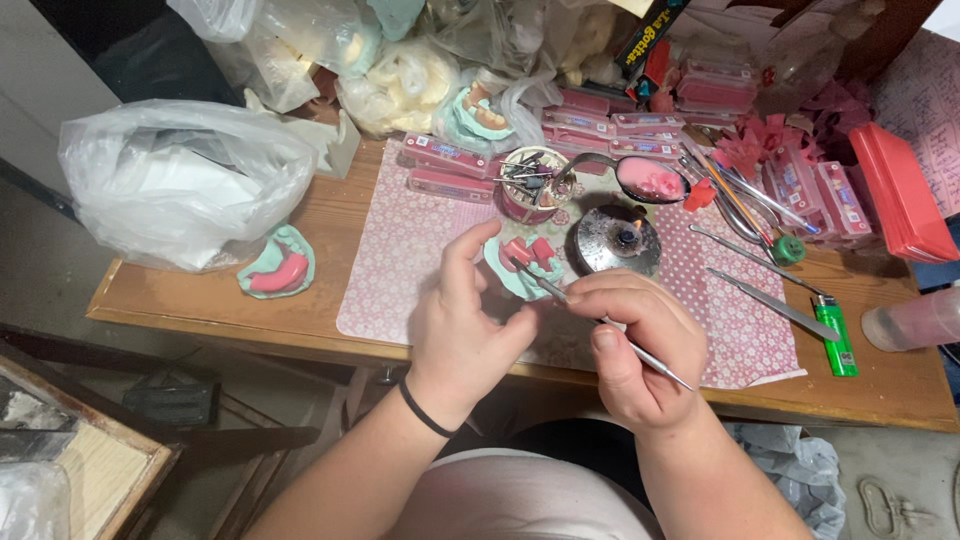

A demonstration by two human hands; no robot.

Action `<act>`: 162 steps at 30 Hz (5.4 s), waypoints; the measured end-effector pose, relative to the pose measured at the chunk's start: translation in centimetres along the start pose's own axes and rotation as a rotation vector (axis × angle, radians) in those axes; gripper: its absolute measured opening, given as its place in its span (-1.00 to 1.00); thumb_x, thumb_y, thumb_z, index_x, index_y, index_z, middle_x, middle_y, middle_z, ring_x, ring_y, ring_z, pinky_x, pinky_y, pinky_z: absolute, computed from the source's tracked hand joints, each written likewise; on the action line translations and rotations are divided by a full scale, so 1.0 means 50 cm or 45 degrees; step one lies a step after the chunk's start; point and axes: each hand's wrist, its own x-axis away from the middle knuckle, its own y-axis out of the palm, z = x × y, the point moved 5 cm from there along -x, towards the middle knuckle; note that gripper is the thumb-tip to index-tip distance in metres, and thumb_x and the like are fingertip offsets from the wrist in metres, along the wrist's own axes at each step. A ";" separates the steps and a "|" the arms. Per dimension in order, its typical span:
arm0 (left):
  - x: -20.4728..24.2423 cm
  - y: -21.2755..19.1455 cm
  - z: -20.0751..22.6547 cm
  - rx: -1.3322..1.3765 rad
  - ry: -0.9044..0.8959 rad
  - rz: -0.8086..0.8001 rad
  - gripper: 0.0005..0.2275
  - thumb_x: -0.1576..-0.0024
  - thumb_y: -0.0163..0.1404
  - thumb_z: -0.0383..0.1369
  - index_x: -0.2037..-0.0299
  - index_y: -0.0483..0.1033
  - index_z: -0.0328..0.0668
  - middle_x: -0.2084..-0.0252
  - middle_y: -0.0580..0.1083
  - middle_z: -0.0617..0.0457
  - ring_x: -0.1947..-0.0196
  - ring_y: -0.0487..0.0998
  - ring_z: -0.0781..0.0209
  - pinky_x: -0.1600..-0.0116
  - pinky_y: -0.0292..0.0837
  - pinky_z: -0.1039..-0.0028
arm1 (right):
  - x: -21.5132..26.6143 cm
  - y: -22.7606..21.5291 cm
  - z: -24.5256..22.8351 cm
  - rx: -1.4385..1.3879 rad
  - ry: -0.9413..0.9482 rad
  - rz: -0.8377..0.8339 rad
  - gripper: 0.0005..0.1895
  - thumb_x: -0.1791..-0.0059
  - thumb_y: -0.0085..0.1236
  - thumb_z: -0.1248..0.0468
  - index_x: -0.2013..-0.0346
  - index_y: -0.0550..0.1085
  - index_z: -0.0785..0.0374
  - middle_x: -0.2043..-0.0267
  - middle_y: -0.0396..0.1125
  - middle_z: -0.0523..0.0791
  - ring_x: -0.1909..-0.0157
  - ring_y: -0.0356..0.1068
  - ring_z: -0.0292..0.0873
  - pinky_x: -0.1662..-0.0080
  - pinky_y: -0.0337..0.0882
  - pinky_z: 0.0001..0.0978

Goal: The person applies a liquid to a dental cast, then uses a heated metal tool to melt and shape pink wax onto the cast. They repeatedly heat the tool and smooth the wax to form a denture base.

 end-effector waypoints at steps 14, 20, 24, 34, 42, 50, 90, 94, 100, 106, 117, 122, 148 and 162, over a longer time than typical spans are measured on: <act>0.003 -0.009 0.008 0.079 0.077 0.079 -0.30 0.15 0.29 -0.09 -0.26 0.33 0.15 0.30 0.50 0.23 0.30 0.57 0.18 0.23 0.50 0.29 | 0.031 -0.063 0.074 -0.300 0.229 0.468 -0.74 -0.13 -0.11 0.24 0.13 0.43 0.40 0.09 0.39 0.12 0.03 0.45 0.07 -0.06 0.60 -0.11; 0.003 -0.010 0.023 0.167 0.163 0.093 -0.30 0.11 0.30 -0.17 -0.28 0.29 0.05 0.17 0.58 0.18 0.29 0.63 0.23 0.24 0.53 0.37 | 0.014 -0.145 0.143 -0.262 0.535 0.617 -0.79 -0.15 -0.07 0.25 0.05 0.40 0.36 0.13 0.37 0.01 0.21 0.44 -0.13 0.08 0.51 -0.41; 0.004 -0.008 0.038 0.459 0.229 0.062 -0.33 0.06 0.25 -0.41 -0.28 0.20 -0.09 -0.05 0.66 -0.02 0.08 0.71 0.31 -0.05 0.53 0.51 | 0.025 -0.145 0.157 -0.220 0.633 0.556 -0.86 -0.15 -0.10 0.30 0.08 0.41 0.28 0.13 0.40 -0.06 0.21 0.45 -0.21 0.11 0.45 -0.52; -0.013 0.005 -0.001 1.175 0.297 -0.085 -0.40 -0.07 0.13 -0.67 -0.28 0.14 -0.11 -0.09 0.39 -0.12 -0.31 0.55 -0.24 -0.31 0.48 0.20 | 0.087 -0.209 0.168 -0.682 0.602 0.577 -0.62 -0.16 0.08 0.09 -0.10 0.40 0.34 -0.11 0.41 0.09 0.01 0.54 -0.03 0.04 0.64 -0.39; -0.014 0.004 -0.006 1.540 0.287 -0.204 -0.42 -0.13 0.15 -0.60 -0.30 0.12 -0.05 -0.11 0.47 -0.27 -0.37 0.45 -0.37 -0.45 0.33 0.02 | 0.150 -0.237 0.222 0.607 0.736 0.083 -0.83 -0.04 0.08 0.49 0.17 0.55 0.21 0.11 0.49 -0.16 0.04 0.43 -0.19 -0.12 0.34 -0.33; -0.011 -0.001 -0.001 1.541 0.331 -0.278 -0.42 -0.17 0.10 -0.60 -0.32 0.09 0.01 -0.24 0.36 -0.66 -0.38 0.40 -0.33 -0.48 0.28 0.02 | 0.146 -0.212 0.229 0.755 0.779 -0.084 -0.78 0.02 0.14 0.47 0.12 0.57 0.19 0.08 0.48 -0.14 -0.05 0.41 -0.07 -0.16 0.31 -0.23; -0.026 0.009 -0.013 1.658 0.168 -0.215 -0.46 -0.12 0.16 -0.64 -0.20 0.16 -0.01 0.11 0.42 0.04 -0.34 0.45 -0.35 -0.49 0.21 -0.03 | 0.144 -0.198 0.194 0.786 0.629 -0.023 -0.69 -0.09 0.31 0.41 -0.12 0.52 0.38 -0.11 0.46 0.04 -0.20 0.40 0.06 -0.29 0.31 -0.13; -0.024 0.006 -0.011 1.645 0.178 -0.236 -0.47 -0.14 0.14 -0.64 -0.21 0.16 0.01 0.13 0.37 0.06 -0.34 0.44 -0.34 -0.51 0.17 -0.04 | 0.135 -0.193 0.185 0.764 0.626 -0.013 -0.70 -0.09 0.30 0.43 -0.11 0.52 0.40 -0.11 0.46 0.05 -0.18 0.40 0.05 -0.28 0.32 -0.15; -0.025 0.010 -0.006 1.520 0.149 -0.207 -0.44 -0.08 0.17 -0.61 -0.22 0.14 -0.05 -0.18 0.44 -0.59 -0.28 0.50 -0.29 -0.41 0.36 0.09 | 0.120 -0.199 0.181 0.797 0.557 -0.020 -0.75 -0.09 0.28 0.33 -0.04 0.52 0.34 -0.05 0.48 0.01 -0.11 0.43 0.05 -0.21 0.33 -0.13; -0.021 0.009 -0.004 1.528 0.178 -0.150 -0.44 -0.09 0.15 -0.65 -0.24 0.17 -0.08 -0.02 0.37 0.30 -0.32 0.48 -0.41 -0.46 0.36 -0.06 | 0.108 -0.200 0.170 0.746 0.528 0.001 -0.80 -0.05 0.27 0.31 0.05 0.53 0.30 0.04 0.49 -0.05 -0.02 0.44 0.00 -0.15 0.36 -0.19; -0.020 0.013 -0.005 1.485 0.127 -0.116 -0.41 -0.10 0.10 -0.67 -0.29 0.14 -0.06 -0.08 0.41 0.01 -0.32 0.50 -0.39 -0.36 0.49 -0.17 | 0.110 -0.201 0.169 0.719 0.439 -0.021 -0.83 -0.05 0.24 0.30 0.11 0.53 0.31 0.12 0.49 -0.06 0.03 0.43 0.00 -0.09 0.37 -0.17; -0.018 0.013 -0.003 1.516 0.136 -0.151 -0.37 -0.07 0.08 -0.69 -0.30 0.12 0.01 -0.26 0.38 -0.59 -0.34 0.44 -0.38 -0.41 0.37 -0.14 | 0.115 -0.206 0.170 0.715 0.414 -0.032 -0.83 -0.05 0.25 0.31 0.11 0.53 0.31 0.12 0.49 -0.05 0.05 0.44 0.00 -0.09 0.37 -0.17; -0.009 -0.241 -0.138 1.851 0.292 0.280 -0.23 -0.13 0.14 -0.71 -0.53 0.18 0.14 -0.06 0.51 0.01 0.21 0.33 0.28 0.29 0.20 0.53 | 0.083 0.079 0.061 0.481 0.182 -0.663 -0.28 0.06 0.24 -0.11 -0.25 0.43 0.26 -0.36 0.32 0.06 -0.41 0.30 0.05 -0.40 0.20 -0.06; -0.003 -0.378 -0.058 1.080 0.473 0.220 -0.32 0.00 0.27 -0.59 -0.34 0.25 -0.06 -0.19 0.38 0.02 -0.12 0.46 0.21 -0.24 0.47 0.43 | 0.036 0.338 -0.111 -0.405 -0.456 -1.228 -0.18 -0.09 0.07 0.04 -0.50 0.00 0.36 -0.15 0.42 0.24 -0.35 0.35 0.21 -0.40 0.15 0.31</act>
